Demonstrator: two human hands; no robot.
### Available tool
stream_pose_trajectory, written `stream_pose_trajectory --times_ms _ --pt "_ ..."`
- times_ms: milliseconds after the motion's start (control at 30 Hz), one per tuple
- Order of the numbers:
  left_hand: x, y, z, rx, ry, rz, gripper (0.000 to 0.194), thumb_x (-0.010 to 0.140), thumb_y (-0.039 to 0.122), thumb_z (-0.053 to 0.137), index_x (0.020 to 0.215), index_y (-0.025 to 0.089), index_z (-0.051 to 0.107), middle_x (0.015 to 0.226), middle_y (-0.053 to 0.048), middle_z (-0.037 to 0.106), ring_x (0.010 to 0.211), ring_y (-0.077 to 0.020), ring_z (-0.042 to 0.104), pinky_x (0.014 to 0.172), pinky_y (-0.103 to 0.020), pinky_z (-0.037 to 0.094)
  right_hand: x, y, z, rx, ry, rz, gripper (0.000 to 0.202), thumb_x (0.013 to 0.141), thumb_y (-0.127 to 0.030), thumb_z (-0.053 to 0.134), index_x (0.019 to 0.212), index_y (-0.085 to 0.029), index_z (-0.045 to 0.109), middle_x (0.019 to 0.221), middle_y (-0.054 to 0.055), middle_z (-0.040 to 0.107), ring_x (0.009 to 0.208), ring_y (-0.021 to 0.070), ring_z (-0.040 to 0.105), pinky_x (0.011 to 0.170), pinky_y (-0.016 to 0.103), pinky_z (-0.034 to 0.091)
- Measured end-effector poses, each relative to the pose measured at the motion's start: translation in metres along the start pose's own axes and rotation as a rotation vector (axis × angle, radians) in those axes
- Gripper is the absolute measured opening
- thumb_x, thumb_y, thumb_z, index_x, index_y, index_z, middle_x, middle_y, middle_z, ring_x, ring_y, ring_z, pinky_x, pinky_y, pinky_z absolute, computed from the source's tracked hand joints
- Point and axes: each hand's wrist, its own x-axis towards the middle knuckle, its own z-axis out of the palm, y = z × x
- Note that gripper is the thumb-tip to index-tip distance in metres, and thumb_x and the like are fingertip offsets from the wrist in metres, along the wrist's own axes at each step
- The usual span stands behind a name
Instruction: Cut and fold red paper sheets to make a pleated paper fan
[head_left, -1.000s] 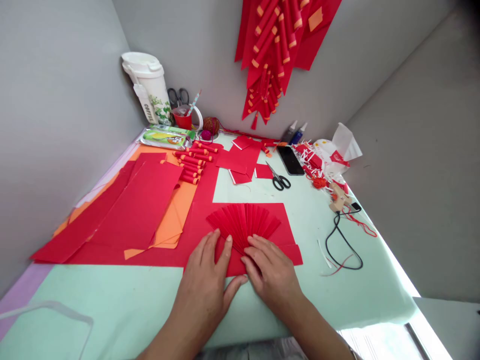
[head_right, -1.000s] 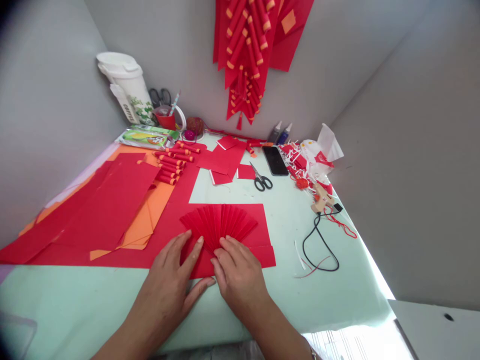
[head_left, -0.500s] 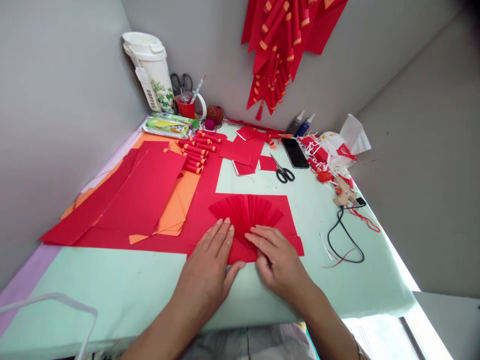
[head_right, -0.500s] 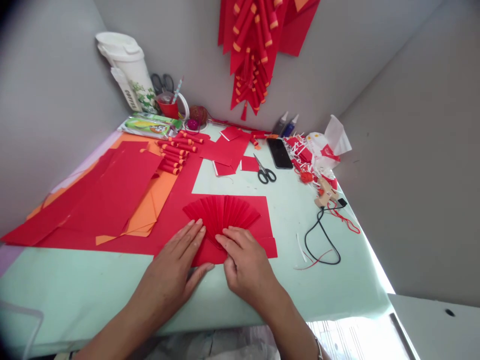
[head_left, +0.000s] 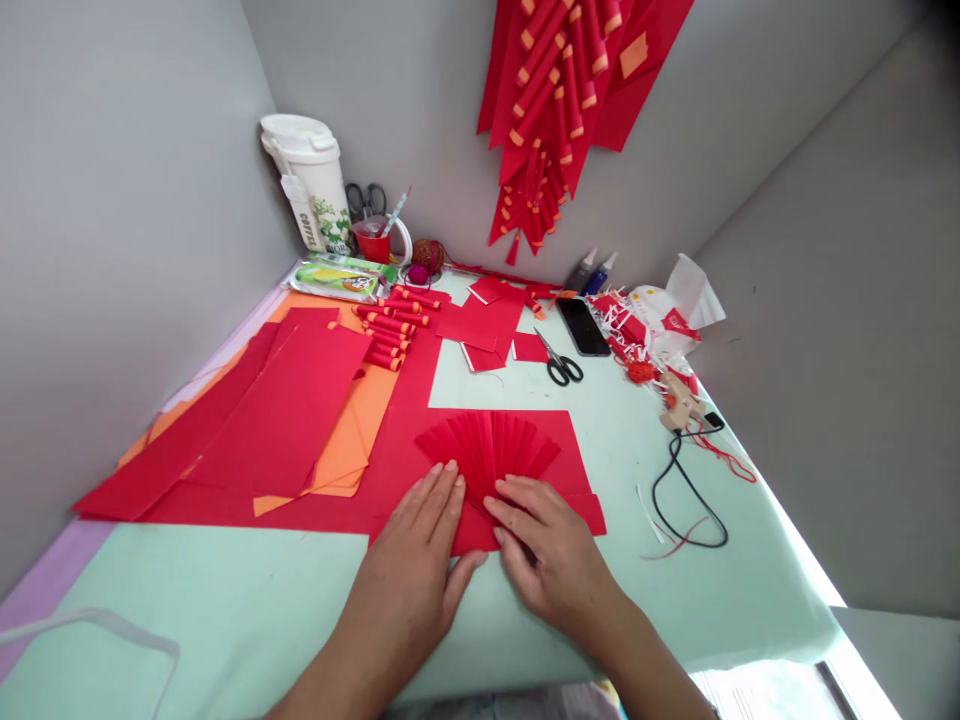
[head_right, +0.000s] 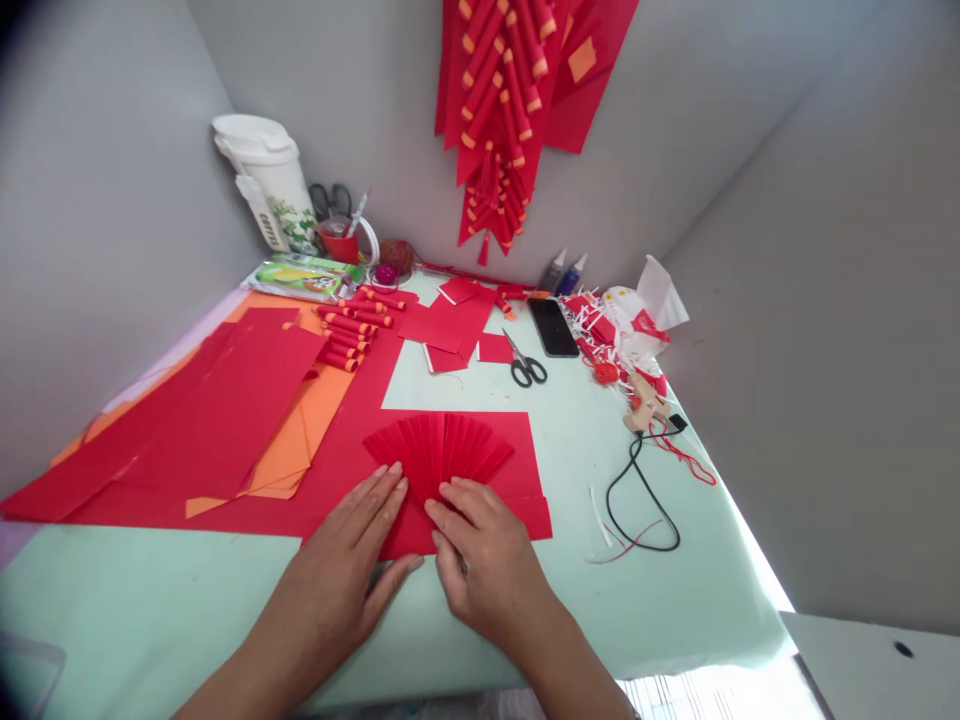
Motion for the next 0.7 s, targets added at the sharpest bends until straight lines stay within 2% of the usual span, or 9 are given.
stream_pose_trajectory --times_ms 200,433,600,700 --pt "-0.001 -0.002 0.002 -0.009 0.036 0.014 0.058 0.090 0.041 0.055 0.134 0.004 0.051 0.138 -0.022 0.055 0.128 -0.0319 0.052 0.099 -0.045 0.051 0.000 0.000 0.008 -0.032 0.082 -0.002 0.028 0.090 -0.013 0.056 0.114 -0.015 0.070 0.112 0.012 0.070 0.109 0.0242 0.062 0.097 0.040 0.054" --pt "-0.001 -0.003 0.004 -0.018 0.058 0.016 0.056 0.090 0.039 0.056 0.133 0.004 0.052 0.136 -0.023 0.057 0.126 -0.0323 0.054 0.098 -0.045 0.051 0.000 0.000 0.010 -0.050 0.104 0.003 0.026 0.091 -0.014 0.057 0.112 -0.016 0.072 0.111 0.010 0.071 0.107 0.0232 0.063 0.097 0.038 0.055" --pt "0.001 -0.001 0.002 -0.027 0.054 0.017 0.057 0.091 0.041 0.055 0.131 0.003 0.052 0.136 -0.023 0.057 0.126 -0.0328 0.054 0.098 -0.046 0.051 0.001 0.000 0.004 -0.032 0.044 0.020 0.028 0.091 -0.015 0.055 0.114 -0.016 0.071 0.114 0.010 0.070 0.110 0.0224 0.061 0.100 0.037 0.053" --pt "0.001 0.000 0.000 -0.030 0.028 0.009 0.058 0.091 0.042 0.055 0.133 0.001 0.051 0.137 -0.023 0.056 0.127 -0.0332 0.053 0.099 -0.047 0.050 0.000 0.001 -0.002 -0.017 -0.030 0.033 0.036 0.088 -0.008 0.052 0.118 -0.015 0.069 0.119 0.010 0.068 0.115 0.0225 0.058 0.103 0.038 0.050"
